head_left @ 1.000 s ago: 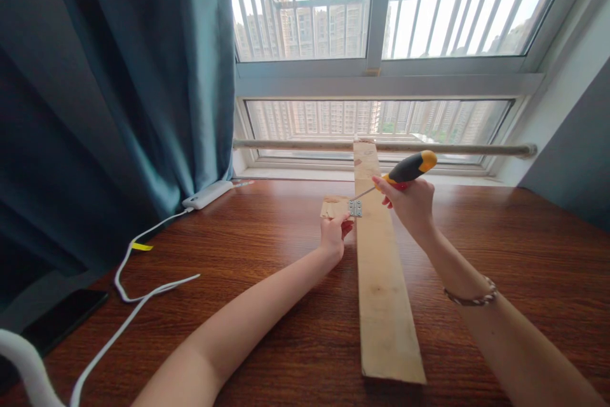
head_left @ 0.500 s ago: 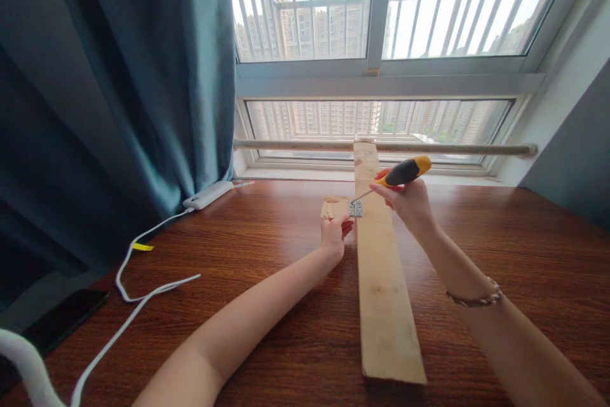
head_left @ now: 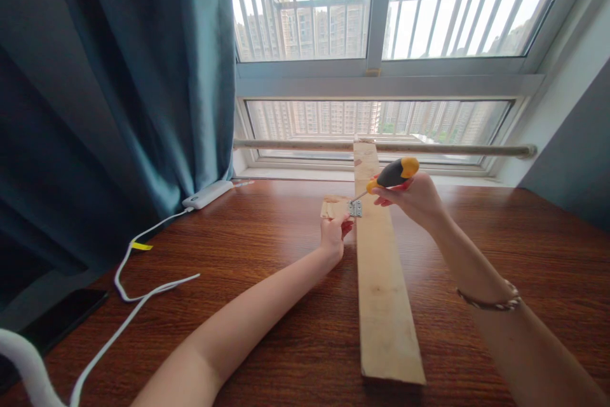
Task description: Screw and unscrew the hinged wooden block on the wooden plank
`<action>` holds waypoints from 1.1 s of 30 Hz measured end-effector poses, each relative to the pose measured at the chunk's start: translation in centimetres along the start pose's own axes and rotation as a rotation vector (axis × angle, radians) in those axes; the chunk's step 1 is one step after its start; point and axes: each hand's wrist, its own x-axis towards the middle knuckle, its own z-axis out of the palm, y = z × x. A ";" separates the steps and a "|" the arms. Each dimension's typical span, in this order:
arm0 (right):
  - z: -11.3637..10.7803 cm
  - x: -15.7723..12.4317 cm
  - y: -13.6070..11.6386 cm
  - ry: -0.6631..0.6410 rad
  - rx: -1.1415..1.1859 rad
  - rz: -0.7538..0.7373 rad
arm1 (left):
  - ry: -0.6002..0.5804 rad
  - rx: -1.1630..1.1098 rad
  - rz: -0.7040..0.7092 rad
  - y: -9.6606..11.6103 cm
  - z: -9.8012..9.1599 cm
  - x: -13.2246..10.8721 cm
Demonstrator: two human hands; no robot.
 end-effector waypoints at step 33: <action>-9.6 -5.8 6.9 -0.073 -1.073 -0.600 | -0.038 -0.003 -0.001 -0.2 -0.2 0.4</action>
